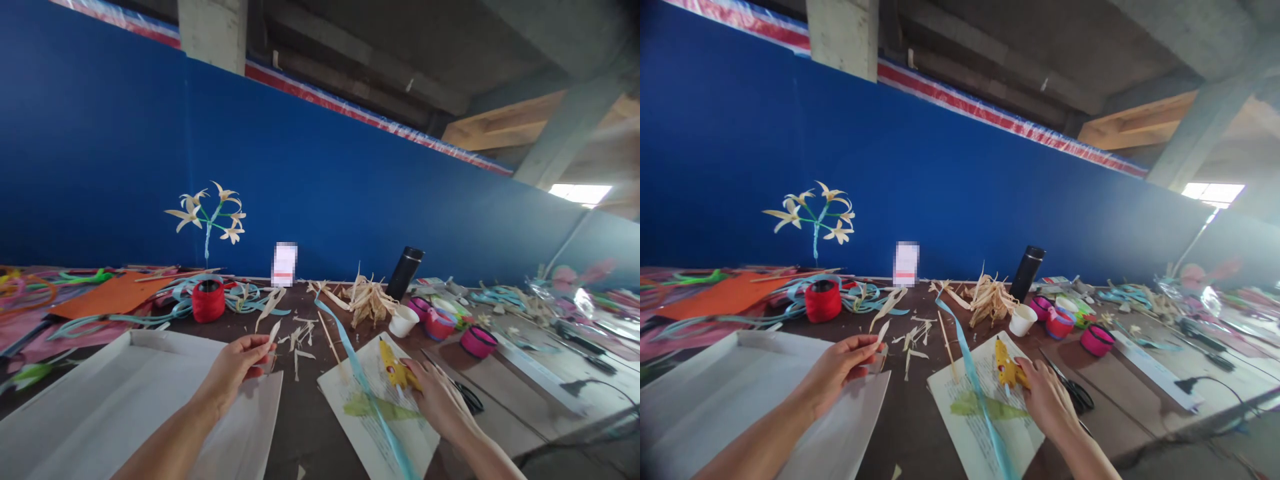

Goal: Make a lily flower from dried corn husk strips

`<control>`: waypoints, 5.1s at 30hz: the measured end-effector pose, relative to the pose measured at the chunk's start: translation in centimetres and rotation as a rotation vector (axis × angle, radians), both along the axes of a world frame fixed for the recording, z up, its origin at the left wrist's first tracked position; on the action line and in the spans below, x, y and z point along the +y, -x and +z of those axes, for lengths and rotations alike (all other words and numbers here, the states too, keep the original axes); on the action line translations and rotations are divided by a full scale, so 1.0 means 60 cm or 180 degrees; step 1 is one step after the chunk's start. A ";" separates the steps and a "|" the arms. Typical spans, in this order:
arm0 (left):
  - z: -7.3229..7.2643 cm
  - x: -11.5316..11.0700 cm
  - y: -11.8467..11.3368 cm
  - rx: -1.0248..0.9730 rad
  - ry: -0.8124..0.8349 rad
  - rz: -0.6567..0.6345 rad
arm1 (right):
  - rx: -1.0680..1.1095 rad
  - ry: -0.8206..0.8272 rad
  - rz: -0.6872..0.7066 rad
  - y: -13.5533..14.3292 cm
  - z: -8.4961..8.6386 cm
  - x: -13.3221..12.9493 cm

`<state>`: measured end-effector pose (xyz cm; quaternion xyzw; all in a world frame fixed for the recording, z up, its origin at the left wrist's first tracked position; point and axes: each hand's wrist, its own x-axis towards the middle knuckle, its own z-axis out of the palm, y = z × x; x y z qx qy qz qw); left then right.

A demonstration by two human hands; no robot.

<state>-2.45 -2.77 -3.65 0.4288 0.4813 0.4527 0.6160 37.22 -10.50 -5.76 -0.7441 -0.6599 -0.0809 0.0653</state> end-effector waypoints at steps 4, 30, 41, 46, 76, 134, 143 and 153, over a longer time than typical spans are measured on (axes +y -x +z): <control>-0.003 0.003 0.002 0.0004 -0.0050 0.0032 | 0.0031 -0.0037 0.0022 -0.002 -0.003 0.002; -0.009 0.003 -0.002 0.0428 -0.0125 -0.0013 | 0.1223 0.0170 0.0496 0.141 0.131 0.052; -0.020 0.012 -0.006 0.0405 -0.0102 -0.0009 | 0.0805 0.0455 -0.0138 0.264 0.069 0.163; -0.016 0.012 -0.009 0.0206 -0.0081 0.0074 | 0.1081 -0.0016 0.0154 0.254 0.086 0.138; -0.021 0.006 -0.023 0.0227 -0.0093 -0.0205 | 0.4511 0.0731 0.1716 0.385 0.026 0.112; 0.003 -0.014 -0.024 -0.0129 0.0423 0.0246 | 0.3402 -0.0161 0.1655 0.379 0.035 0.101; 0.004 -0.012 -0.020 -0.0311 0.0605 0.0284 | 0.5207 0.0426 0.1094 0.350 0.052 0.111; -0.002 -0.013 -0.021 -0.0067 0.0413 0.0213 | 0.4071 0.0534 0.1802 0.385 0.039 0.094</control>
